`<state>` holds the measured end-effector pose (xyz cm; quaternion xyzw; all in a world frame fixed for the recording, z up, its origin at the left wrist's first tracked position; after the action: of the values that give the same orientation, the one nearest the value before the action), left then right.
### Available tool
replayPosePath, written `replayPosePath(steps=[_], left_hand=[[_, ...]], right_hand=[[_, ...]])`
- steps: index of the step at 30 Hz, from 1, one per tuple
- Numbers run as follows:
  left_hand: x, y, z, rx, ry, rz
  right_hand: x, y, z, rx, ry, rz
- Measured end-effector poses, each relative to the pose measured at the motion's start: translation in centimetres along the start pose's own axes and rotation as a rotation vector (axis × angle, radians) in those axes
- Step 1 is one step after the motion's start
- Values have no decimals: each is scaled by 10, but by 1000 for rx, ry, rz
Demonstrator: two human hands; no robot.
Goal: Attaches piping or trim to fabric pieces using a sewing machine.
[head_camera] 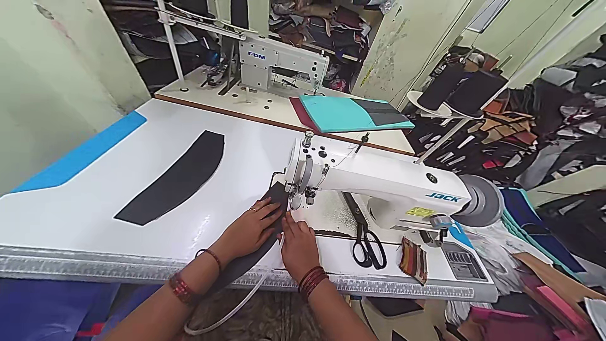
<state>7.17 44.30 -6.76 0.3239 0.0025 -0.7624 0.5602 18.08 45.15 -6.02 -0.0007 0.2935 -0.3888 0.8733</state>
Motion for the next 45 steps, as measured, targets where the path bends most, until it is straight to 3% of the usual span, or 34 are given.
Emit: replayPosePath(steps=[6, 25, 45], left_hand=[[2, -1, -1, -21, 17, 21], [4, -1, 2, -60, 8, 125], [11, 8, 3, -75, 51, 99]], right_hand=[[3, -2, 4, -20, 75, 41], [6, -2, 5, -88, -7, 29], [9, -3, 8, -106, 39, 66]])
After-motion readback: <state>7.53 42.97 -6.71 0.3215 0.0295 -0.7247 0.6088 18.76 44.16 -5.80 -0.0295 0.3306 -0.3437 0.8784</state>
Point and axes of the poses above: each hand's wrist, its own x-axis away from the middle knuckle, its own z-axis out of the back of the hand, y = z × x, the point moved 9 cm from there along -x, towards the middle knuckle, and after that the axes turned 15 degrees about y, right-handed, at the moved point
